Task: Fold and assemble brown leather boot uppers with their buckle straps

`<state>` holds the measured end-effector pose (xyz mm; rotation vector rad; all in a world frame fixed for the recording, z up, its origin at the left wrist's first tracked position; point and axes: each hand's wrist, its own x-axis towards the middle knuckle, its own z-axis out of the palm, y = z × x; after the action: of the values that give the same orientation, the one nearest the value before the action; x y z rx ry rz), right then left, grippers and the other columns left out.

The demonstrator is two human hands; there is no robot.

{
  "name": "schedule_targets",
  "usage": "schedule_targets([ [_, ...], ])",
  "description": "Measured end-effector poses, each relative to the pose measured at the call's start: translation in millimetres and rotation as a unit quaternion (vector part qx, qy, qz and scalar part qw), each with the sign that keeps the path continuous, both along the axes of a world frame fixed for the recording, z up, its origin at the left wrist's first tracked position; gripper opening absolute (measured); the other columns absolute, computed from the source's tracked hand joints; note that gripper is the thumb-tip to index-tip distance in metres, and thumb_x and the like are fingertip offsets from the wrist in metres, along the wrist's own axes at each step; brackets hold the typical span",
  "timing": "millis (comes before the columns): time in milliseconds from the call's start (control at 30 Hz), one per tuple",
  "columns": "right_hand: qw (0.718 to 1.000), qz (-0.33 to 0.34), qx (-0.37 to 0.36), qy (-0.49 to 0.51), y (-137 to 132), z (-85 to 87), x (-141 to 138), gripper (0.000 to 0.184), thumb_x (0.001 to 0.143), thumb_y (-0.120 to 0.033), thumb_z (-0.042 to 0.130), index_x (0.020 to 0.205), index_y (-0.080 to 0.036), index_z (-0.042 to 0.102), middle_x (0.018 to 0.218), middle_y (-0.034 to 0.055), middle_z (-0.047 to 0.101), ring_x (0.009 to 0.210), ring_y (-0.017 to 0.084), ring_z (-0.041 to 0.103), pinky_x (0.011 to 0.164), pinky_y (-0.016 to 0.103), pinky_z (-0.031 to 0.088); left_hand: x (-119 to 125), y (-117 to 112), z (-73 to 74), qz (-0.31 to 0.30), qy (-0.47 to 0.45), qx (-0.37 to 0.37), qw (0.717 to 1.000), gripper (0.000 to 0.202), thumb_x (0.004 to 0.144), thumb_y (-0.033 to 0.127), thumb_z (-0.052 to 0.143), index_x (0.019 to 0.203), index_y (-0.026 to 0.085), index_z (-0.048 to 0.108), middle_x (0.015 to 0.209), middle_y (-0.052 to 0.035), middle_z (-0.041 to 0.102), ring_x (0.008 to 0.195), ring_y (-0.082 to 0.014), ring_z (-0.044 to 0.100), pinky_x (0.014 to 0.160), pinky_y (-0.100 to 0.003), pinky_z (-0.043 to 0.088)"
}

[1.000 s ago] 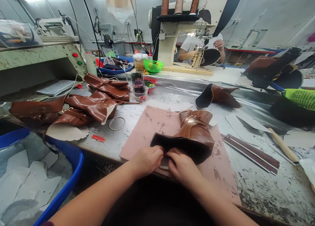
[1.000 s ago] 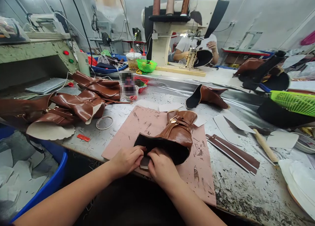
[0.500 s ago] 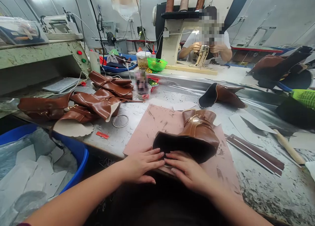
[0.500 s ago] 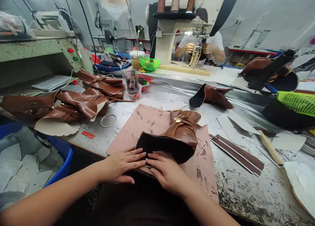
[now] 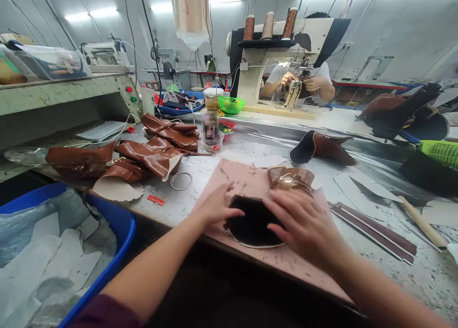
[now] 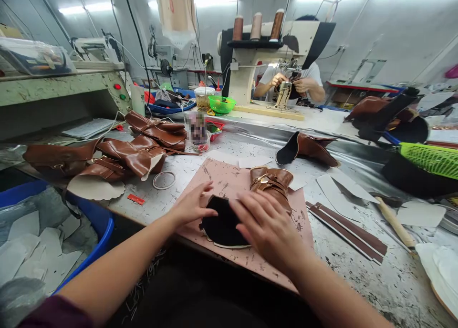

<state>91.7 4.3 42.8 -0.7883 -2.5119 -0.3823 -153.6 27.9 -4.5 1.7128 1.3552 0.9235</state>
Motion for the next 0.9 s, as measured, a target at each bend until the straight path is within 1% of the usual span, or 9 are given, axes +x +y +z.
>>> schedule_targets([
  [100,0.992,-0.049,-0.026,-0.11,40,14.7,-8,0.017,0.085,-0.024,0.052,0.088,-0.016,0.066,0.089,0.0094,0.068,0.087,0.024,0.061,0.081,0.036,0.044,26,15,-7.3,-0.007,-0.059,-0.043,0.997,0.058,0.05,0.022,0.079,0.104,0.012,0.06,0.086,-0.0064,0.066,0.083,-0.0226,0.062,0.078,-0.036,0.049],
  [200,0.986,-0.098,-0.04,-0.132,64,30.7,-6,0.023,0.088,-0.026,0.047,0.076,-0.017,0.065,0.073,0.0066,0.067,0.07,0.021,0.061,0.06,0.029,0.041,37,3,0.1,0.014,-0.125,-0.057,0.99,0.027,0.063,0.03,0.069,0.081,0.011,0.062,0.069,-0.0021,0.062,0.066,-0.0176,0.06,0.062,-0.028,0.049],
  [300,0.983,-0.14,-0.039,-0.111,72,46.2,-1,0.025,0.088,-0.028,0.045,0.077,-0.018,0.064,0.069,0.0052,0.067,0.062,0.019,0.061,0.051,0.027,0.035,35,-21,18.0,0.038,-0.173,-0.041,0.983,0.024,0.07,0.036,0.061,0.076,0.012,0.062,0.062,0.0002,0.057,0.06,-0.014,0.054,0.056,-0.024,0.045],
  [433,0.983,-0.122,-0.072,-0.119,75,60.7,1,0.019,0.085,-0.026,0.049,0.075,-0.023,0.066,0.065,0.0002,0.068,0.059,0.016,0.062,0.051,0.024,0.036,28,-43,37.8,0.025,-0.239,-0.052,0.969,0.03,0.068,0.042,0.066,0.071,0.013,0.065,0.058,0.0007,0.054,0.057,-0.0121,0.049,0.053,-0.022,0.04],
  [567,0.983,-0.121,-0.071,-0.116,67,68.2,-8,0.019,0.081,-0.019,0.048,0.089,-0.023,0.066,0.067,0.002,0.069,0.057,0.017,0.062,0.05,0.025,0.041,26,-49,44.6,-0.016,-0.349,-0.123,0.929,0.034,0.07,0.046,0.066,0.08,0.013,0.069,0.064,-0.0015,0.061,0.059,-0.0121,0.054,0.056,-0.021,0.041],
  [633,0.993,-0.087,-0.032,-0.066,55,70.1,-15,0.034,0.077,-0.013,0.046,0.108,-0.021,0.058,0.096,0.0079,0.068,0.079,0.021,0.064,0.064,0.03,0.047,28,-51,48.1,-0.002,-0.382,-0.115,0.917,0.035,0.072,0.045,0.066,0.087,0.014,0.069,0.069,-0.0027,0.065,0.066,-0.0146,0.058,0.062,-0.022,0.045],
  [700,0.999,-0.008,0.029,0.015,40,69.8,-22,0.035,0.077,-0.011,0.044,0.108,-0.019,0.056,0.116,0.0109,0.059,0.1,0.023,0.057,0.08,0.036,0.046,29,-54,52.1,0.013,-0.384,-0.087,0.919,0.036,0.072,0.045,0.066,0.092,0.015,0.069,0.077,-0.0037,0.068,0.076,-0.0178,0.061,0.07,-0.025,0.047],
  [800,0.991,0.04,0.075,0.105,14,62.2,-36,0.017,0.083,-0.016,0.043,0.079,-0.019,0.059,0.082,0.0074,0.064,0.074,0.02,0.06,0.065,0.033,0.048,34,-58,52.7,0.028,-0.378,-0.038,0.925,0.035,0.075,0.043,0.062,0.097,0.017,0.067,0.087,-0.0051,0.069,0.088,-0.0224,0.062,0.079,-0.031,0.049],
  [900,0.994,-0.024,0.04,0.102,-7,44.0,-53,0.025,0.085,-0.034,0.049,0.092,-0.014,0.061,0.072,0.0088,0.064,0.059,0.02,0.06,0.052,0.031,0.047,44,-61,36.8,0.099,-0.377,0.034,0.92,0.031,0.083,0.037,0.052,0.105,0.018,0.063,0.098,-0.0067,0.068,0.096,-0.0237,0.062,0.084,-0.035,0.051],
])
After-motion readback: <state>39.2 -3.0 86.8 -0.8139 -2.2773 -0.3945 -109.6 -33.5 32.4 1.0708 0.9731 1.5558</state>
